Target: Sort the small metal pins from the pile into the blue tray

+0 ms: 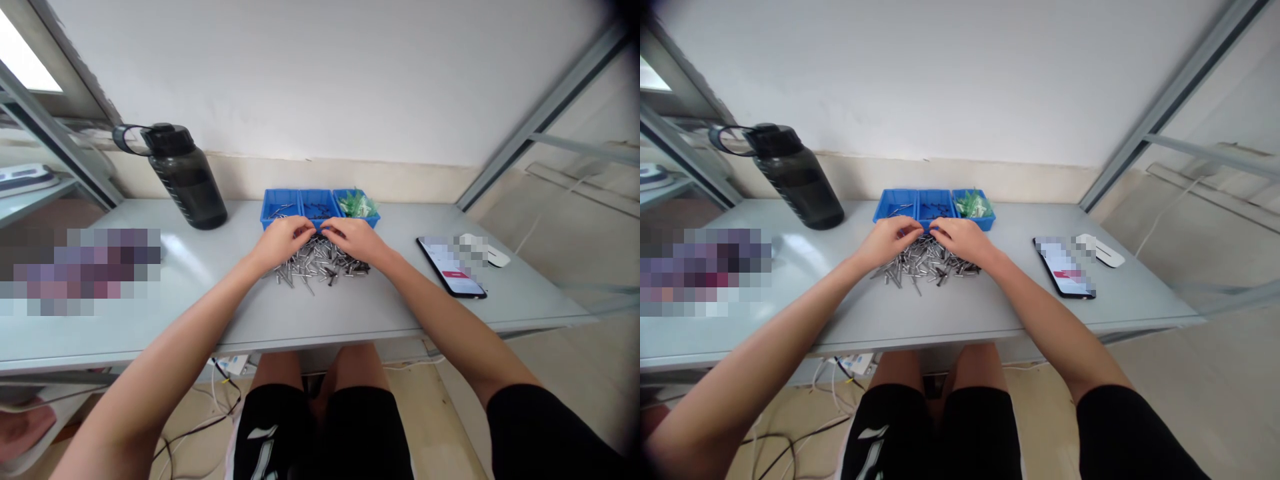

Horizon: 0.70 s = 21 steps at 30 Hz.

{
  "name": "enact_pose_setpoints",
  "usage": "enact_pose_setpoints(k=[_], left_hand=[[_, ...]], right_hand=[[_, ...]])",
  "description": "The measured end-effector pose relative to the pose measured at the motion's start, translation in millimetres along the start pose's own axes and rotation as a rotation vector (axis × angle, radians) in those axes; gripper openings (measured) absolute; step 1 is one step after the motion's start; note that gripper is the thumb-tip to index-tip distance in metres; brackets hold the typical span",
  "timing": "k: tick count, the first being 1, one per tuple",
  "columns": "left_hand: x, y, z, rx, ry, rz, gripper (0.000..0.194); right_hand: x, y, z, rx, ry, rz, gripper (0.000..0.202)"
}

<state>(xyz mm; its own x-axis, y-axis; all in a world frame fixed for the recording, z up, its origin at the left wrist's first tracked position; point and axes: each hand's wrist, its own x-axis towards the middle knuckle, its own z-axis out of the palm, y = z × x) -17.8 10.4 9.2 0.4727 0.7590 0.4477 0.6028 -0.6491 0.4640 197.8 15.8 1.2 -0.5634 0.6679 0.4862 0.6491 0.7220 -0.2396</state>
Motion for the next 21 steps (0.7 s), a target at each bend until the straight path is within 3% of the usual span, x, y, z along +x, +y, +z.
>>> enact_pose_setpoints(k=[5, 21], left_hand=[[-1.6, 1.4, -3.5, 0.174, -0.030, 0.022, 0.018], [-2.4, -0.8, -3.3, 0.213, -0.036, 0.060, 0.019]], right_hand=[[-0.5, -1.2, 0.2, -0.011, -0.004, -0.006, 0.024], [-0.7, -1.6, -0.9, -0.020, -0.016, 0.011, 0.025]])
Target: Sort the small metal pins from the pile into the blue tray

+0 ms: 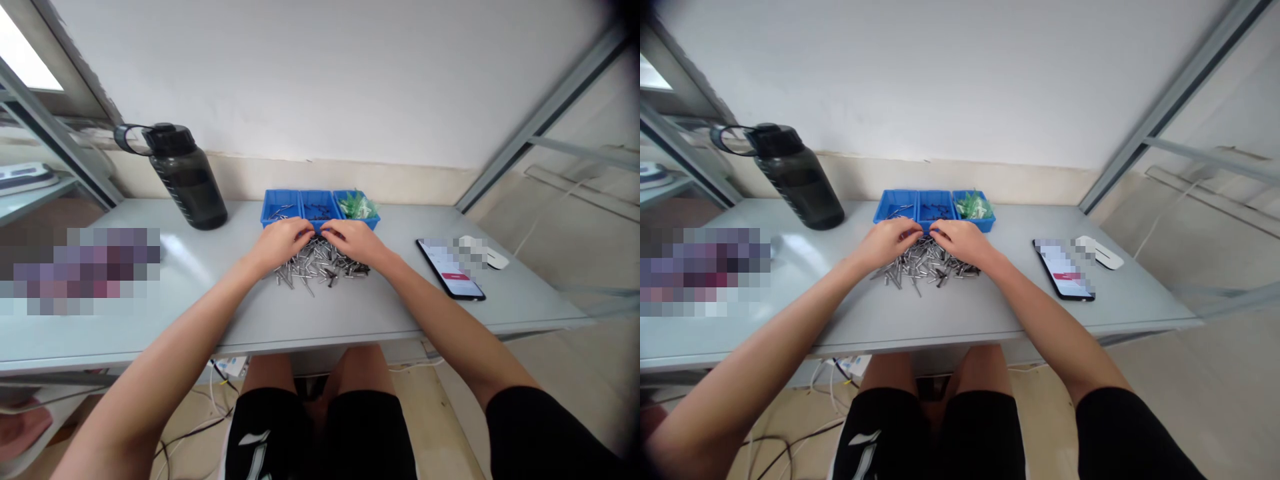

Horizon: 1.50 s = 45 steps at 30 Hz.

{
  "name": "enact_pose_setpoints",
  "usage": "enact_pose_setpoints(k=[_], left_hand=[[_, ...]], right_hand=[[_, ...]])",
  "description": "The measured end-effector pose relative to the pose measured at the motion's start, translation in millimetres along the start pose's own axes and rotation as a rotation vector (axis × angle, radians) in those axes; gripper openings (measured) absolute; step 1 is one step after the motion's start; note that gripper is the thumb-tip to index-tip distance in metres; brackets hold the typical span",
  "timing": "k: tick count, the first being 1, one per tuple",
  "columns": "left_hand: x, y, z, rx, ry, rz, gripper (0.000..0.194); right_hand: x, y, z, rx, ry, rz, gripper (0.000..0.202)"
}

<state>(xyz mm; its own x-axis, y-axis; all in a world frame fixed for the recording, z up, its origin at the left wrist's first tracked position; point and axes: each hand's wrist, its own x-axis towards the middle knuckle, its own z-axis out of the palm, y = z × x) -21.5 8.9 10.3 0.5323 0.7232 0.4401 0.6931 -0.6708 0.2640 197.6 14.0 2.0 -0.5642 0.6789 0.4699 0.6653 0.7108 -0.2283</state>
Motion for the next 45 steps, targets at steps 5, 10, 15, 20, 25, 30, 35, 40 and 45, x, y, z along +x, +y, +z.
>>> enact_pose_setpoints(k=[5, 10, 15, 20, 25, 30, 35, 40, 45], left_hand=[[-0.3, -0.8, 1.1, 0.013, -0.003, 0.028, 0.021], [0.0, -1.2, 1.0, 0.035, -0.007, 0.021, 0.023], [0.0, -0.7, 1.0, 0.046, -0.016, 0.001, 0.023], [0.3, -3.6, 2.4, 0.041, -0.006, -0.005, 0.023], [0.1, -3.4, 2.3, 0.054, -0.028, -0.009, 0.023], [0.4, -2.9, 1.7, 0.040, -0.018, -0.021, 0.022], [0.6, -5.3, 3.8, 0.033, -0.019, -0.014, 0.023], [0.4, -4.4, 4.1, 0.027, -0.031, -0.017, 0.023], [0.1, -4.7, 5.3, 0.017, -0.020, 0.009, 0.024]], right_hand=[[0.0, -0.9, -0.3, 0.009, 0.002, 0.002, 0.025], [-0.2, -1.3, 0.3, 0.065, 0.023, 0.006, 0.026], [-0.1, -2.1, -0.1, 0.100, 0.038, -0.016, 0.020], [-1.0, -4.8, -1.6, 0.113, 0.010, -0.079, 0.013], [-1.8, -2.5, -0.1, 0.117, -0.022, -0.126, 0.016], [-1.6, 0.8, 1.2, 0.102, -0.053, -0.151, 0.019], [-1.7, 1.1, 0.3, 0.105, -0.044, -0.157, 0.019], [-1.4, -0.7, -2.1, 0.107, -0.011, -0.154, 0.017], [-1.6, -0.7, -1.6, 0.133, -0.027, -0.157, 0.017]])
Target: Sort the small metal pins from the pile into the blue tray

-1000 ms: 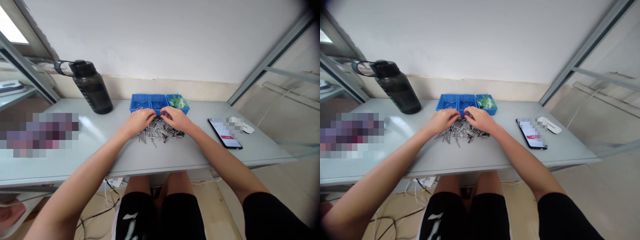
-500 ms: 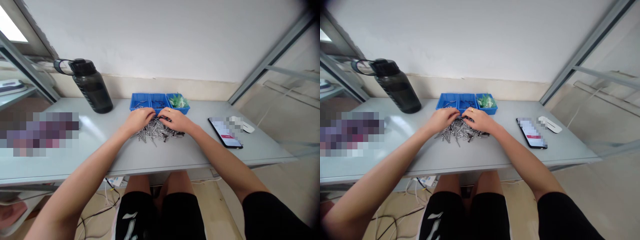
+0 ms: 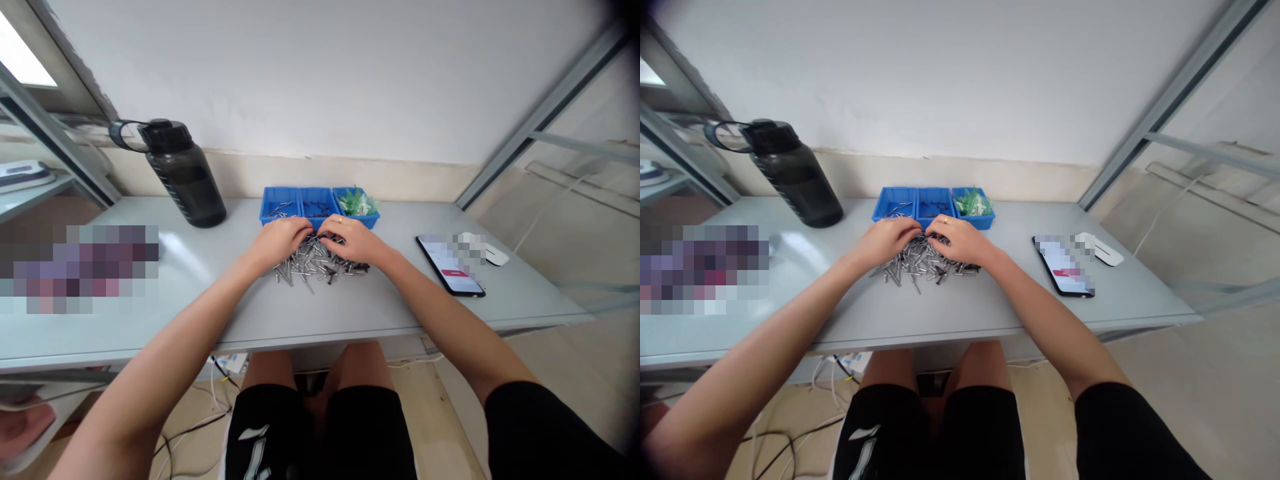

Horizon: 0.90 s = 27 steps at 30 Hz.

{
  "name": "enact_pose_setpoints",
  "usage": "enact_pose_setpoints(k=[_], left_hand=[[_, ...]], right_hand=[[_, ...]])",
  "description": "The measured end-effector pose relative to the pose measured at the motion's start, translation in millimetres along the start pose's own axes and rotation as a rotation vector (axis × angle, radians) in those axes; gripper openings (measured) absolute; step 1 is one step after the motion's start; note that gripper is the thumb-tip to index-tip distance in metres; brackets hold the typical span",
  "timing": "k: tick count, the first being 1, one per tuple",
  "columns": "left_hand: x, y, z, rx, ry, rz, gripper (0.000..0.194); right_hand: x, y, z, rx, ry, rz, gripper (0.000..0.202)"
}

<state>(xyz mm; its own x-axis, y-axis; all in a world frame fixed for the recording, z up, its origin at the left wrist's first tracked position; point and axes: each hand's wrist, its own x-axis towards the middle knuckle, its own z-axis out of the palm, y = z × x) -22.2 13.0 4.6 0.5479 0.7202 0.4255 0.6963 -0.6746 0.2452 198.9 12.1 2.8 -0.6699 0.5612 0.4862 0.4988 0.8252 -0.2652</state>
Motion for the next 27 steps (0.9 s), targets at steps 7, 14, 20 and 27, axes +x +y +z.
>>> enact_pose_setpoints(k=[7, 14, 20, 27], left_hand=[[-0.5, -0.3, 0.9, 0.003, -0.022, 0.016, 0.024], [-0.2, 2.0, -1.3, 0.008, -0.029, 0.012, 0.024], [0.4, 0.6, -1.1, 0.008, -0.019, 0.019, 0.024], [0.3, -0.9, -1.0, 0.008, -0.020, 0.012, 0.022]], right_hand=[[-1.2, -4.2, 0.8, 0.023, -0.025, -0.035, 0.018], [-1.1, -3.2, 1.6, 0.001, -0.013, -0.020, 0.018], [-0.6, -3.9, 2.3, -0.013, -0.026, -0.014, 0.018], [-1.2, -4.7, 0.7, -0.019, -0.042, -0.021, 0.018]])
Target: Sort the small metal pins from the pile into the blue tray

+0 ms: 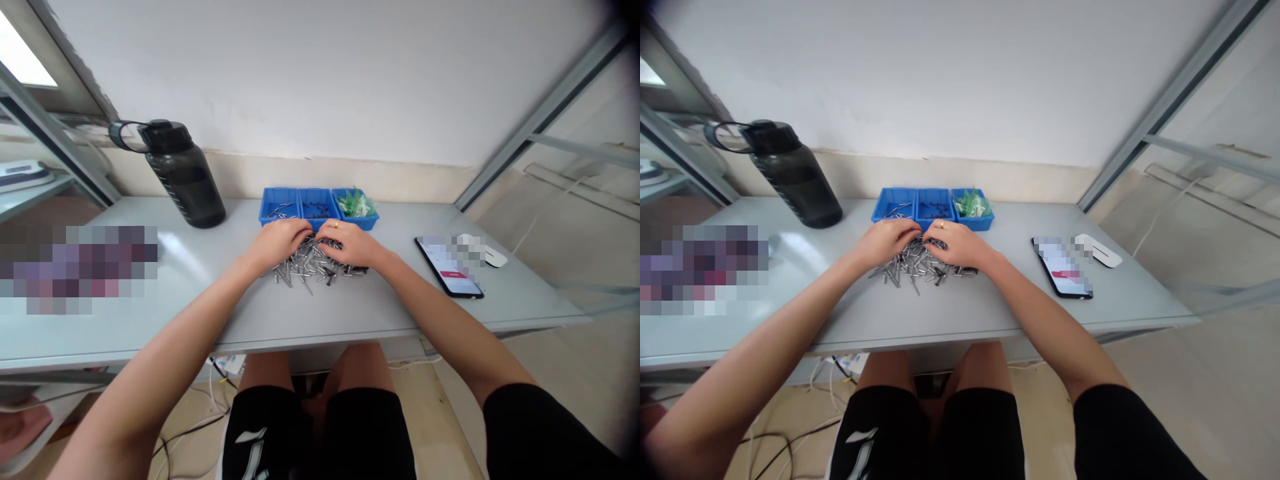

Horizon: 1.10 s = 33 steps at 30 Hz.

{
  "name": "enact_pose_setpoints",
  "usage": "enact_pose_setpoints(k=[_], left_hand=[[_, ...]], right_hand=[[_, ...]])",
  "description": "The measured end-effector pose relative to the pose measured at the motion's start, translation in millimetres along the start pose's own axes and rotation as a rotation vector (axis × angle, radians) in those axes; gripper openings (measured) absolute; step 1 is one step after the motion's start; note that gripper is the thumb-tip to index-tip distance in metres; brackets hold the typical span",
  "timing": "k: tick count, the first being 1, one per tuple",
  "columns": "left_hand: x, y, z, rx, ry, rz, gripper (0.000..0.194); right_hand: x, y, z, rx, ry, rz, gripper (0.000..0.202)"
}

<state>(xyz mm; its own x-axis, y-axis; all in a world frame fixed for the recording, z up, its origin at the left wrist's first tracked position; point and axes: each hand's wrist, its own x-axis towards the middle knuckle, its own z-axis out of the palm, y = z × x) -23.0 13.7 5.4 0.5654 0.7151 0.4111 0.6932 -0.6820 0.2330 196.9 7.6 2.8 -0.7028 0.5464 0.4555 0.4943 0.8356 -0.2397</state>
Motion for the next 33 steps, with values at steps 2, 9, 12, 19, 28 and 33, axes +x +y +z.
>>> enact_pose_setpoints(k=[2, 9, 12, 19, 28, 33], left_hand=[[0, 0, -0.4, -0.001, 0.001, -0.004, 0.023], [1, -1, -0.8, -0.008, 0.017, -0.015, 0.024], [0, -1, -0.8, -0.008, 0.017, -0.015, 0.025], [0, 2, -3.9, -0.016, 0.014, -0.040, 0.025], [0, 3, -3.4, 0.005, -0.044, -0.052, 0.024], [-1, 2, -3.7, 0.021, -0.046, -0.093, 0.026]], right_hand=[[0, 0, 0, 0.000, 0.002, -0.007, 0.019], [0, 2, -1, -0.007, -0.009, 0.011, 0.020], [0, 4, -1, -0.012, -0.035, 0.031, 0.023], [0, 6, -2, -0.011, -0.030, 0.035, 0.024], [0, 10, 0, 0.003, 0.010, 0.023, 0.023], [1, 5, -3, -0.029, 0.051, 0.058, 0.021]])
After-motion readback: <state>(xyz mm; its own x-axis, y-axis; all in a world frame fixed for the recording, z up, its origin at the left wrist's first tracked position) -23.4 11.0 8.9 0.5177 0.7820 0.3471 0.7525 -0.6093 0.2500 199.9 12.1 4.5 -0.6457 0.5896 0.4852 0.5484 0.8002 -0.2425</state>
